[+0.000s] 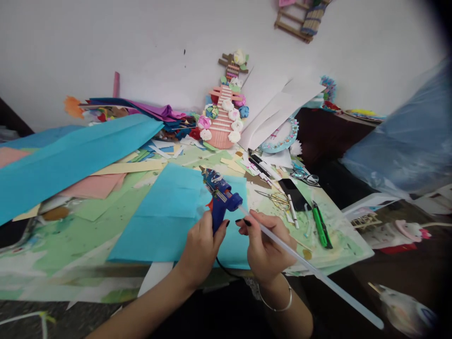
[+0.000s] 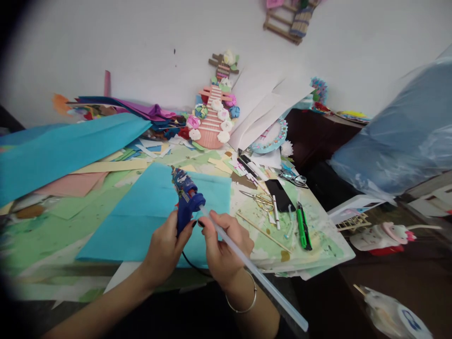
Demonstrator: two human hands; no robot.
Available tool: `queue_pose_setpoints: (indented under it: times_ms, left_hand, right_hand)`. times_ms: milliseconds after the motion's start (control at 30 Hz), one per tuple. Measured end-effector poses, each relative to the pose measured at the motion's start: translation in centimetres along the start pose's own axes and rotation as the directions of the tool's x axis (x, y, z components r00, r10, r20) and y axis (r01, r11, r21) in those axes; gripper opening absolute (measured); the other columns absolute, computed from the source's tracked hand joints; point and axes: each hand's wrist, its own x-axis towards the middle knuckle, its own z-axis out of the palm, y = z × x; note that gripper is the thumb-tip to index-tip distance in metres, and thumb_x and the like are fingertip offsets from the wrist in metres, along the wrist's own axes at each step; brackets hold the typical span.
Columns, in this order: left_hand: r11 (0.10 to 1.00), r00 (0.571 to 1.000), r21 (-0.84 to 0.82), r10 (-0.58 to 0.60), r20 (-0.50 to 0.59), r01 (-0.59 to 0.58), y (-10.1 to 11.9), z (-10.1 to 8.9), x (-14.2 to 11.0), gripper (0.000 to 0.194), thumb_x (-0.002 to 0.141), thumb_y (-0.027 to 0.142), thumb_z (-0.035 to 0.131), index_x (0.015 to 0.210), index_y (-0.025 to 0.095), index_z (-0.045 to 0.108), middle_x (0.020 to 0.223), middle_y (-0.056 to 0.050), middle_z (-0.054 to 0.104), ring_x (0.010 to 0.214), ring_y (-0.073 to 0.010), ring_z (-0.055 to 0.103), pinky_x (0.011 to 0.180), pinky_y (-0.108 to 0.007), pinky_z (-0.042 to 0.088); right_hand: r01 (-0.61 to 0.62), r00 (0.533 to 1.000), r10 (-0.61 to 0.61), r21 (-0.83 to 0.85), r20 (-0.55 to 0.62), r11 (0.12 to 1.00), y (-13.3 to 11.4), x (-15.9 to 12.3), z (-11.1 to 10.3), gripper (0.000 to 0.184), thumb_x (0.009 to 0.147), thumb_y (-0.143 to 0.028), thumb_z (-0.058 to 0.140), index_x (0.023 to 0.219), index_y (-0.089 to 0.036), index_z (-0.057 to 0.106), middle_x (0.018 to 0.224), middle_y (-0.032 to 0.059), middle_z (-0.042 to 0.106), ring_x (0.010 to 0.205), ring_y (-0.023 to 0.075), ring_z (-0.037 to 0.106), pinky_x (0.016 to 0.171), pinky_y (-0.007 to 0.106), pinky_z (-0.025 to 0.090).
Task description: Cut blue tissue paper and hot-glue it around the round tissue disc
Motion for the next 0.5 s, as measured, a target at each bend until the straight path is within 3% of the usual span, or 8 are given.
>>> queue_pose_setpoints:
  times_ms: [133,233,300,400,500]
  left_hand:
    - [0.995,0.993,-0.050,-0.082,0.085,0.086,0.3,-0.3,-0.1,0.023,0.099,0.037,0.037,0.097,0.018,0.049,0.073,-0.005,0.065,0.063,-0.0189,0.064,0.056,-0.027,0.045]
    - [0.995,0.994,-0.093,-0.035,0.103,0.045,0.5,-0.2,-0.2,0.023,0.099,0.037,0.035,0.097,0.018,0.048,0.077,-0.006,0.065,0.069,-0.0201,0.065,0.060,-0.029,0.048]
    - [0.995,0.991,-0.099,-0.001,0.137,0.015,0.6,0.0,-0.2,0.026,0.099,0.038,0.033,0.098,0.017,0.048,0.079,-0.008,0.065,0.072,-0.0214,0.065,0.062,-0.031,0.050]
    - [0.993,0.967,-0.103,0.086,0.239,-0.063,0.6,0.2,-0.2,0.027,0.099,0.031,0.029,0.101,0.014,0.050,0.087,-0.013,0.065,0.081,-0.0237,0.066,0.071,-0.036,0.053]
    - [0.975,0.926,-0.105,0.218,0.307,-0.195,0.4,-0.7,-0.4,0.028,0.097,0.031,0.036,0.109,0.011,0.052,0.100,-0.016,0.066,0.096,-0.0265,0.063,0.083,-0.041,0.053]
  right_hand:
    - [-0.103,0.994,0.105,0.117,-0.007,0.988,0.4,-0.2,0.6,0.005,0.085,-0.020,0.067,0.088,-0.020,0.064,0.069,-0.0004,0.067,0.057,0.0134,0.064,0.056,0.027,0.052]
    - [-0.182,0.983,0.175,0.129,0.060,0.975,1.1,-0.4,0.7,0.021,0.080,-0.027,0.072,0.098,-0.022,0.061,0.083,0.0009,0.067,0.073,0.0153,0.065,0.065,0.027,0.053]
    - [-0.240,0.959,0.215,0.126,0.186,0.963,1.4,-0.5,0.7,0.033,0.079,-0.032,0.072,0.108,-0.022,0.059,0.095,0.0037,0.067,0.083,0.0173,0.065,0.073,0.029,0.054]
    - [-0.377,0.837,0.257,0.169,0.483,0.910,1.4,-0.3,0.9,0.032,0.085,-0.038,0.064,0.111,-0.019,0.063,0.108,0.0092,0.069,0.095,0.0212,0.066,0.084,0.035,0.054]
    - [-0.536,0.731,0.347,0.180,0.587,0.825,1.2,0.3,0.9,0.028,0.088,-0.039,0.060,0.104,-0.017,0.068,0.102,0.0093,0.073,0.084,0.0202,0.069,0.072,0.032,0.056]
